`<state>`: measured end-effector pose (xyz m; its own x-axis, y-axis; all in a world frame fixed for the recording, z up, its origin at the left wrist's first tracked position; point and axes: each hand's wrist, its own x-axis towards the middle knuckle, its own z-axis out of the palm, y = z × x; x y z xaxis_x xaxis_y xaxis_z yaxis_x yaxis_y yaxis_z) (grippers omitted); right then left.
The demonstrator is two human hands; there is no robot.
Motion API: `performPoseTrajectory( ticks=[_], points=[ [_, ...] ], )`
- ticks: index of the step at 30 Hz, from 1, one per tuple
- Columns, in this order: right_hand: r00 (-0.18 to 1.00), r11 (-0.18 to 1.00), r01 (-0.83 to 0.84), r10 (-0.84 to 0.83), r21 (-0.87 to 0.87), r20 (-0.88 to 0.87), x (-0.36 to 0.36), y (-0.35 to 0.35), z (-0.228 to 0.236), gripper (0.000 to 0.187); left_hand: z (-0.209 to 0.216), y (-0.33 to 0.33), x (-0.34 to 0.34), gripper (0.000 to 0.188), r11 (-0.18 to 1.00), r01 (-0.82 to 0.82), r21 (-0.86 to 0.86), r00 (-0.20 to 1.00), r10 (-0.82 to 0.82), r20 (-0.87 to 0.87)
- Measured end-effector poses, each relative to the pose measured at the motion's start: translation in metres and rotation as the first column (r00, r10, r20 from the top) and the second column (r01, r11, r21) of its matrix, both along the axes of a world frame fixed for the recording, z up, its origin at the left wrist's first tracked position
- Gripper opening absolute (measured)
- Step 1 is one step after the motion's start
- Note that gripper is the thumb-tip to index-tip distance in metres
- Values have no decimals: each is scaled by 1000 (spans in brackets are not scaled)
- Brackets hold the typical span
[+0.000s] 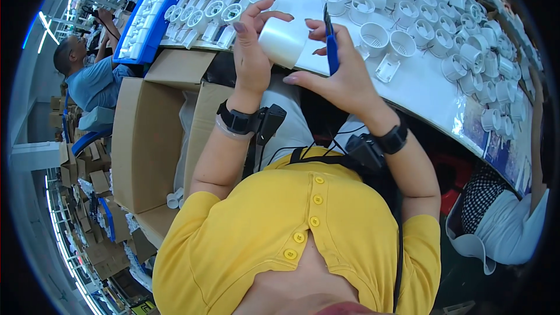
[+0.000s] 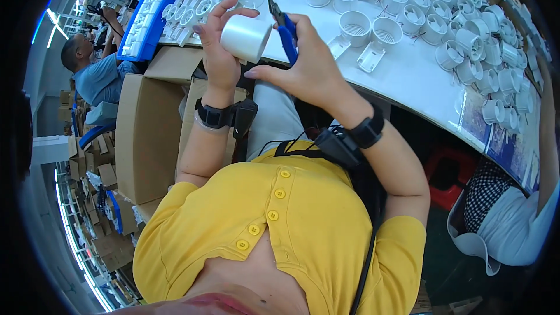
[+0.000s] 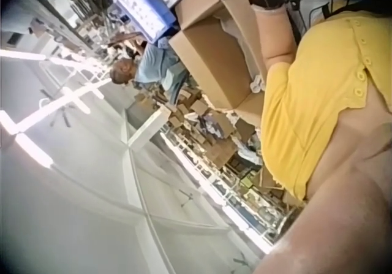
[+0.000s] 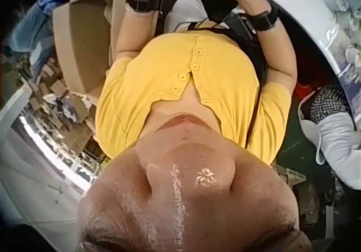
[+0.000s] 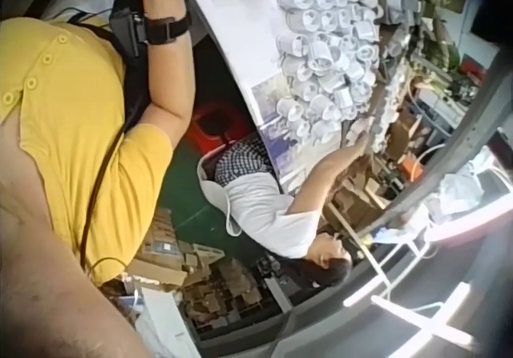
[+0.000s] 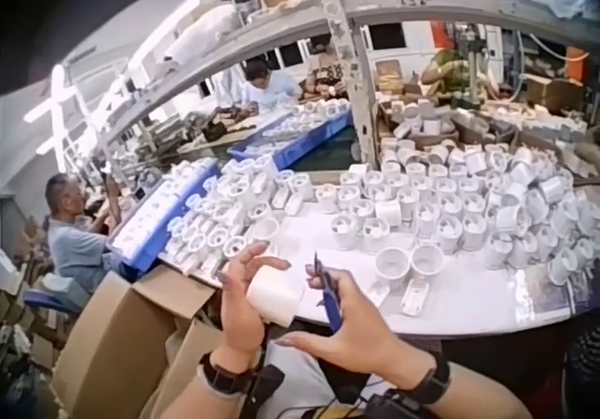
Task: The person assembles a fan by inserting a motor and wires into a white plastic housing and snapping on a cover. They then use shears to trim excess plastic from the assembly before placing the finished product into a cardboard box.
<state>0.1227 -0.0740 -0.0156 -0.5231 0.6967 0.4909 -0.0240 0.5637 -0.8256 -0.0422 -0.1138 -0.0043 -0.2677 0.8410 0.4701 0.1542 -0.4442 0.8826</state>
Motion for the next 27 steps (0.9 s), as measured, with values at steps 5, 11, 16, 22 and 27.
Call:
performPoseTrajectory(
  ticks=[5,11,16,22,27],
  points=[
    [994,984,-15,-4,-176,-109,-13,1,-9,59,-3,3,-2,82,996,20,-84,996,-12,86],
    [967,984,81,-117,-159,-228,-7,14,-20,58,-20,-8,-23,61,991,64,-114,990,-77,-115],
    [943,991,103,-123,-81,-308,-8,8,-11,58,-19,-11,-13,52,976,-126,-177,875,25,-483],
    [950,994,102,-106,-29,-295,-5,-1,-1,53,-24,-9,-5,35,969,-244,-29,786,180,-592],
    [935,993,35,-71,-109,-347,15,8,-1,43,-24,-2,4,24,952,-60,-299,998,54,-27]
  ],
)
